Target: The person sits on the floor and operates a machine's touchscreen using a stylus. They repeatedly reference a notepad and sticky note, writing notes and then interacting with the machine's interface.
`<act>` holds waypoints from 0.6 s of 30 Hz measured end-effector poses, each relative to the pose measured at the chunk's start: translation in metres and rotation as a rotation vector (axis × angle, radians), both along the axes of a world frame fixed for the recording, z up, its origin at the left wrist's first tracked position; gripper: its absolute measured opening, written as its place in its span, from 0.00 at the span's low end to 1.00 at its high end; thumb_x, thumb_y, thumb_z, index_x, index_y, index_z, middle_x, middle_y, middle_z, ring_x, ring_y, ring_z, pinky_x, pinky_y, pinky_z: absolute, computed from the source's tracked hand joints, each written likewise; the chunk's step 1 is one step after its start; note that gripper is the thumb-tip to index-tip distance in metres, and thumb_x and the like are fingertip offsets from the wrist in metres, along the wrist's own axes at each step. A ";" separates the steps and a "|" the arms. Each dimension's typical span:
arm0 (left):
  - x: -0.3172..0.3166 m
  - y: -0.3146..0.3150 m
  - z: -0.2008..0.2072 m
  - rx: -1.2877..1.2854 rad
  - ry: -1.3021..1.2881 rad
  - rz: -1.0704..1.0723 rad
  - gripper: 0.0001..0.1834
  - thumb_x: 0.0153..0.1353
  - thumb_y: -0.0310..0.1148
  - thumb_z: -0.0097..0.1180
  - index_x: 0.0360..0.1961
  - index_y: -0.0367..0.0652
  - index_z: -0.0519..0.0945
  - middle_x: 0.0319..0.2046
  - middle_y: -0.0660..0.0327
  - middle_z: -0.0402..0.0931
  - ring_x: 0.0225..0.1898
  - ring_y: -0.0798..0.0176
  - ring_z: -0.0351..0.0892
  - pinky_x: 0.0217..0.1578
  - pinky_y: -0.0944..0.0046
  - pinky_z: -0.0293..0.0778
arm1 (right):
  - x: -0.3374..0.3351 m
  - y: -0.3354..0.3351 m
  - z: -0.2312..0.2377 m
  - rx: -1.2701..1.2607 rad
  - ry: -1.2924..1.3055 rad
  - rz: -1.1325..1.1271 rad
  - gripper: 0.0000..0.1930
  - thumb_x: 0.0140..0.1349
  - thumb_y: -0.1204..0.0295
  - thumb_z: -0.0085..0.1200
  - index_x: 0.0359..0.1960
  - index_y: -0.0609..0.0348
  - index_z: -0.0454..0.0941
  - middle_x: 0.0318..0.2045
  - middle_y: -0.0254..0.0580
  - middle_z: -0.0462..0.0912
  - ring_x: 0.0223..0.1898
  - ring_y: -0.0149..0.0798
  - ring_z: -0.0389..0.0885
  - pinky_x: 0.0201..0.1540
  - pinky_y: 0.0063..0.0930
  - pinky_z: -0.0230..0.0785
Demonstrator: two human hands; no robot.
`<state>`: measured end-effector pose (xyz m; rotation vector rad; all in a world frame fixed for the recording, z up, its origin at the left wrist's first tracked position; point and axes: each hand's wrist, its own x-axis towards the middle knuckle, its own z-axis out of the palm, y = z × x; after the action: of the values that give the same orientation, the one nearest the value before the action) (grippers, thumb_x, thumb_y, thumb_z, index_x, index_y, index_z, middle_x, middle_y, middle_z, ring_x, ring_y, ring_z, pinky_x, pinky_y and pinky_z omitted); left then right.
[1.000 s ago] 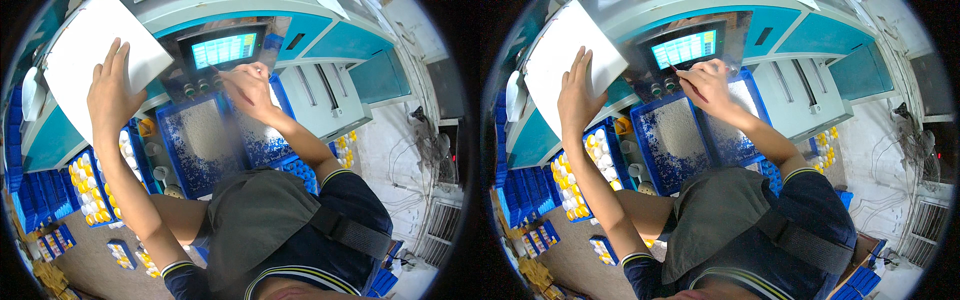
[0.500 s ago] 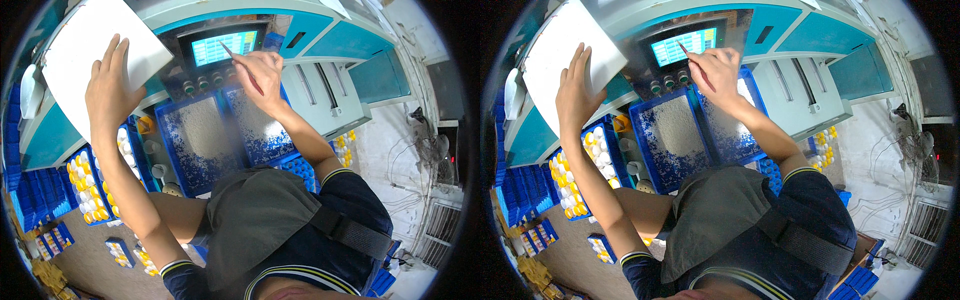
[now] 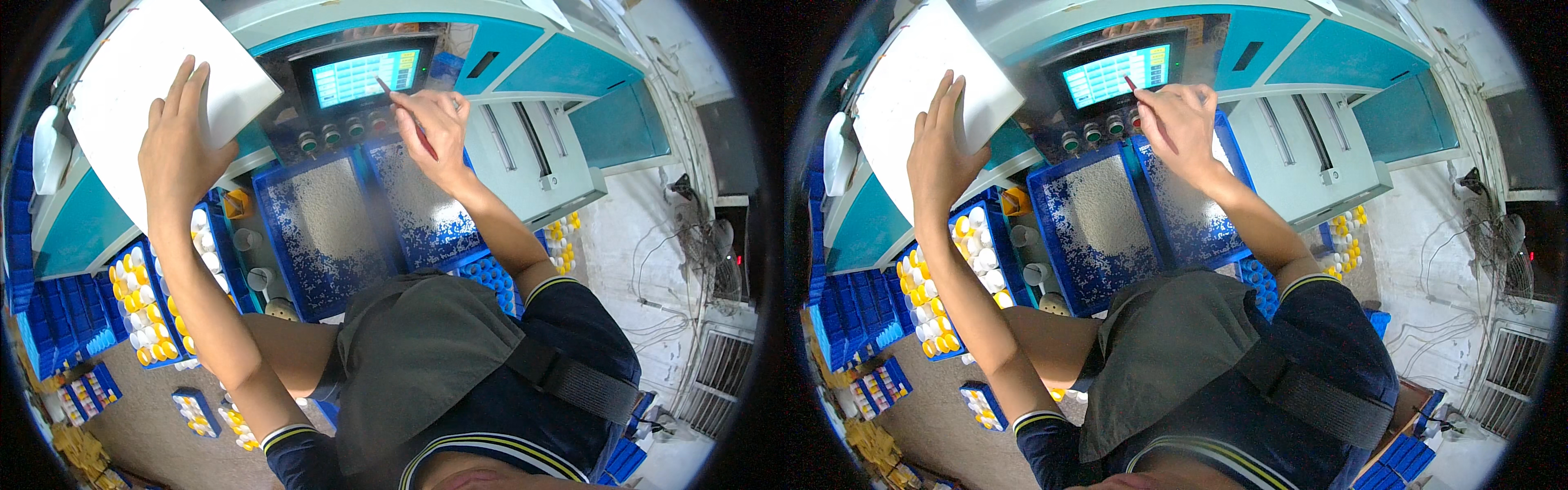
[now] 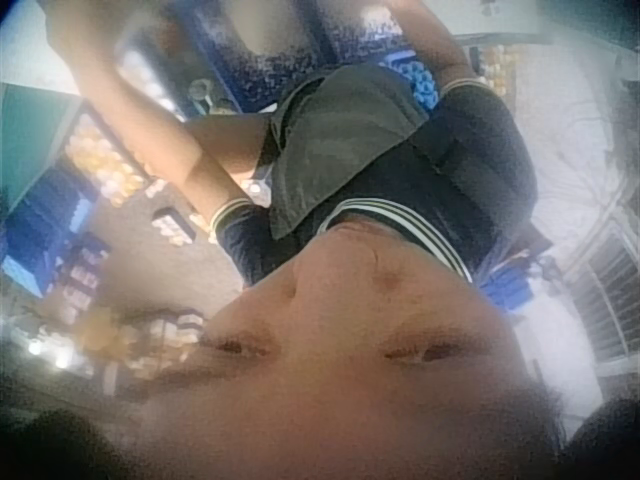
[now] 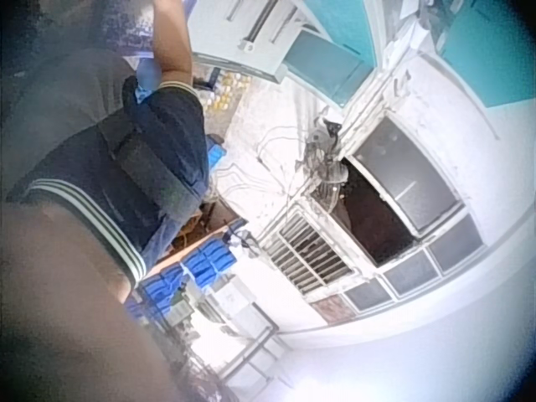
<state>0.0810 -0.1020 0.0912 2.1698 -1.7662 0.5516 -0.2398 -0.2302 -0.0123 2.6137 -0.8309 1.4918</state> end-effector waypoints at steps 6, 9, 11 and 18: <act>-0.001 0.000 0.000 0.005 -0.021 0.009 0.55 0.40 0.28 0.80 0.75 0.58 0.73 0.78 0.68 0.68 0.60 0.53 0.82 0.62 0.51 0.86 | -0.005 0.001 -0.007 0.012 -0.002 -0.007 0.11 0.63 0.73 0.68 0.48 0.55 0.90 0.36 0.36 0.89 0.45 0.39 0.84 0.58 0.45 0.58; 0.000 0.001 -0.001 -0.007 -0.021 -0.005 0.55 0.40 0.28 0.80 0.75 0.59 0.72 0.78 0.69 0.67 0.60 0.52 0.82 0.62 0.51 0.86 | -0.009 0.006 -0.015 0.051 0.040 -0.016 0.11 0.63 0.73 0.68 0.47 0.54 0.90 0.36 0.36 0.89 0.45 0.39 0.84 0.58 0.45 0.58; 0.000 0.000 -0.001 -0.005 -0.020 -0.007 0.55 0.41 0.28 0.81 0.75 0.59 0.72 0.78 0.69 0.67 0.60 0.52 0.82 0.62 0.50 0.86 | -0.009 0.008 -0.018 0.066 0.068 -0.034 0.11 0.64 0.74 0.67 0.48 0.54 0.90 0.38 0.36 0.90 0.46 0.38 0.85 0.59 0.42 0.58; -0.001 0.000 0.001 0.021 -0.012 0.013 0.55 0.41 0.29 0.81 0.75 0.59 0.72 0.79 0.70 0.66 0.62 0.52 0.81 0.62 0.50 0.85 | -0.007 0.015 -0.018 0.086 0.062 0.010 0.13 0.63 0.76 0.68 0.50 0.54 0.89 0.39 0.35 0.90 0.46 0.37 0.84 0.59 0.42 0.58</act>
<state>0.0797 -0.1020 0.0926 2.1985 -1.7728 0.5528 -0.2467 -0.2156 -0.0308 2.7137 -0.8969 1.4004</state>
